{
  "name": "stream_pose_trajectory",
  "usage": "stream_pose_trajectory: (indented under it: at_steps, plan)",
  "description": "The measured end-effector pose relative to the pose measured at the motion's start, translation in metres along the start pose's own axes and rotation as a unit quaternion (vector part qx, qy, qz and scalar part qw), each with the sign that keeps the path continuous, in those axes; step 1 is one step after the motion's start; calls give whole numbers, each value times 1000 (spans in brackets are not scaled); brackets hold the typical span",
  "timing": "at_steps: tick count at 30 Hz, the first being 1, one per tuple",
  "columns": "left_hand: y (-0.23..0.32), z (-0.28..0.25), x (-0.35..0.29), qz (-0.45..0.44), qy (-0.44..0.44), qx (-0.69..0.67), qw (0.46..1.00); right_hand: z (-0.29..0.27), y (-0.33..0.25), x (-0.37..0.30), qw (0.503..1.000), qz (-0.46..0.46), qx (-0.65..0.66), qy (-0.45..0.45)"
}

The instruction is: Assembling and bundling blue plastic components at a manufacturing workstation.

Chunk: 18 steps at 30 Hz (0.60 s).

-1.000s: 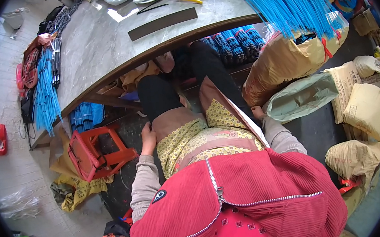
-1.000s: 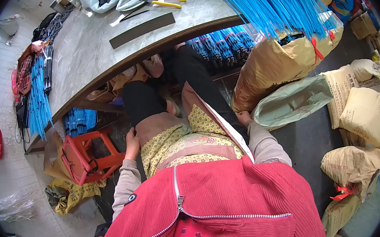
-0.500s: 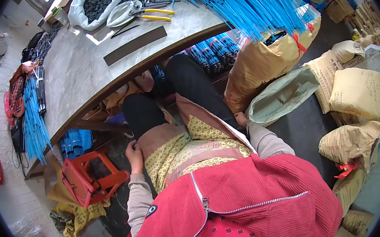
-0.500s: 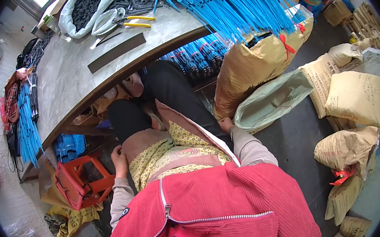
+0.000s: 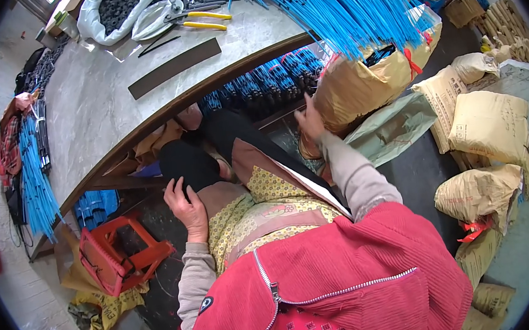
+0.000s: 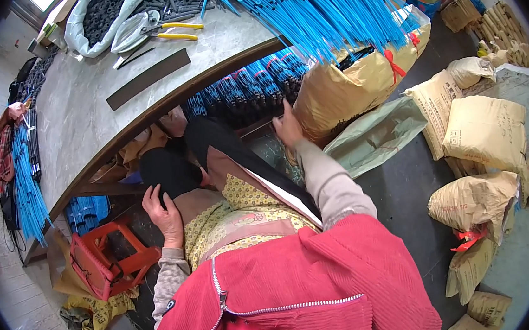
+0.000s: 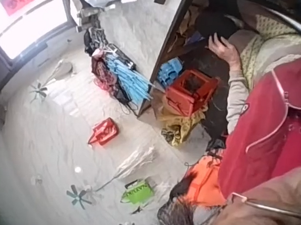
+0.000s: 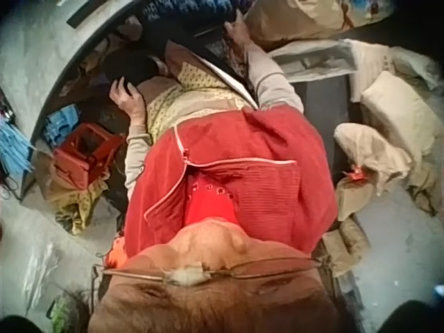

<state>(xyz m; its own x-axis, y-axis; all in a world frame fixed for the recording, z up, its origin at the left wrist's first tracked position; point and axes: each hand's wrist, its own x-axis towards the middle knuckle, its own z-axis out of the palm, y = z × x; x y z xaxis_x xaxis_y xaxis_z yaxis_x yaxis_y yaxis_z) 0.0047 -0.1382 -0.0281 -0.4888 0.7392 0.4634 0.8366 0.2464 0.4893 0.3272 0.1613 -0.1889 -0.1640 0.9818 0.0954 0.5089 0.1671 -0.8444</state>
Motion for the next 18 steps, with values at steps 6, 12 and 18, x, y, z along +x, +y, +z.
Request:
stream_pose_trajectory:
  at_steps: [6,12,18]
  plan:
    - [-5,11,-7,-12,21,39,999,-17,-23,93,924,344,154,-69]
    - [-11,11,-7,-18,18,40,999,6,-22,87,951,280,102,-77]
    - [-9,15,-3,-13,6,33,999,48,-21,76,989,66,-79,-109]
